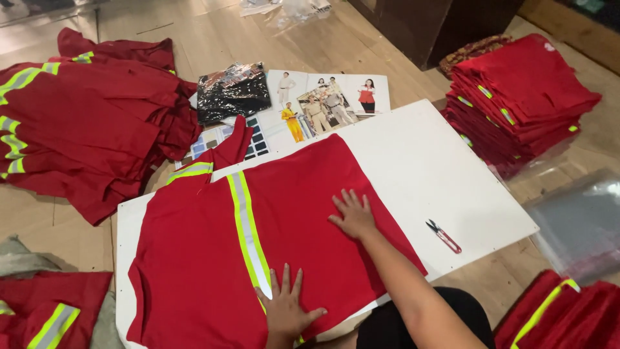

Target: Folding a red uniform shirt with yellow reflective stripes on a flat white board.

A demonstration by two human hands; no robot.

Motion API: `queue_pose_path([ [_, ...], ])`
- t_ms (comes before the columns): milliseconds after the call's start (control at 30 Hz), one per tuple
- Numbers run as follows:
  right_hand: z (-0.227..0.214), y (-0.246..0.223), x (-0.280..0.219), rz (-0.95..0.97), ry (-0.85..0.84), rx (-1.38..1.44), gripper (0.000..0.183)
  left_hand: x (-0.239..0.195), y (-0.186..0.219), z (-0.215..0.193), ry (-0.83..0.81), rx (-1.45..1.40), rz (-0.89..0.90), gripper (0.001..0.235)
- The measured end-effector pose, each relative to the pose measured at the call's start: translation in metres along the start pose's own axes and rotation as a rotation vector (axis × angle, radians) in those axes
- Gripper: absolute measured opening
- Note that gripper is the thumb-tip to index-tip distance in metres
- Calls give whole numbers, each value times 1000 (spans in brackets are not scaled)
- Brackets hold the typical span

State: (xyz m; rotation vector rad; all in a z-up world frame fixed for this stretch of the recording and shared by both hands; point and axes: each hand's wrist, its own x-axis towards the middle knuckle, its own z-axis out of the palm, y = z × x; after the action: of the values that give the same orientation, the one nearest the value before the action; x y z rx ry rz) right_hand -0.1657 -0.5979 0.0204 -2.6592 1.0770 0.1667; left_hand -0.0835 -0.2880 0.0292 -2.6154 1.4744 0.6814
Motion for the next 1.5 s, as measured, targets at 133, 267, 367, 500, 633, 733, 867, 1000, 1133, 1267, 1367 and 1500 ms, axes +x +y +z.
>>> queue_pose_path([
  [133, -6, 26, 25, 217, -30, -70, 83, -2, 1, -9, -14, -12, 7, 124],
  [267, -13, 22, 19, 250, -8, -70, 83, -4, 3, -13, -34, -21, 7, 123],
  [367, 3, 19, -6, -135, 26, -263, 91, -2, -1, -5, -3, -43, 27, 125],
  [500, -10, 17, -89, -471, -217, -243, 97, 4, -6, 15, 88, -31, 34, 128],
  [633, -32, 38, -148, -356, -530, -326, 102, 2, -3, 10, 139, -36, 34, 128],
  [733, -22, 72, -157, -236, -575, -370, 113, -4, -1, 13, 171, -62, -50, 124],
  [867, 16, 102, -157, -107, -497, -405, 111, -53, 13, -13, 100, -122, -353, 101],
  [1000, 39, 118, -149, -121, -458, -424, 113, -82, 10, -8, -28, -145, -392, 103],
  [1133, 23, 117, -150, -186, -351, -437, 106, -82, -20, 38, -127, -22, -246, 115],
  [1267, 9, 112, -169, -331, -220, -447, 55, -125, -69, 22, 13, 46, -53, 114],
  [1367, 25, 132, -160, -300, -191, -516, 43, -191, -91, -49, 86, 111, -208, 125],
  [1500, 24, 127, -164, -281, -165, -605, 51, -180, -158, 22, -54, 19, -453, 135],
])
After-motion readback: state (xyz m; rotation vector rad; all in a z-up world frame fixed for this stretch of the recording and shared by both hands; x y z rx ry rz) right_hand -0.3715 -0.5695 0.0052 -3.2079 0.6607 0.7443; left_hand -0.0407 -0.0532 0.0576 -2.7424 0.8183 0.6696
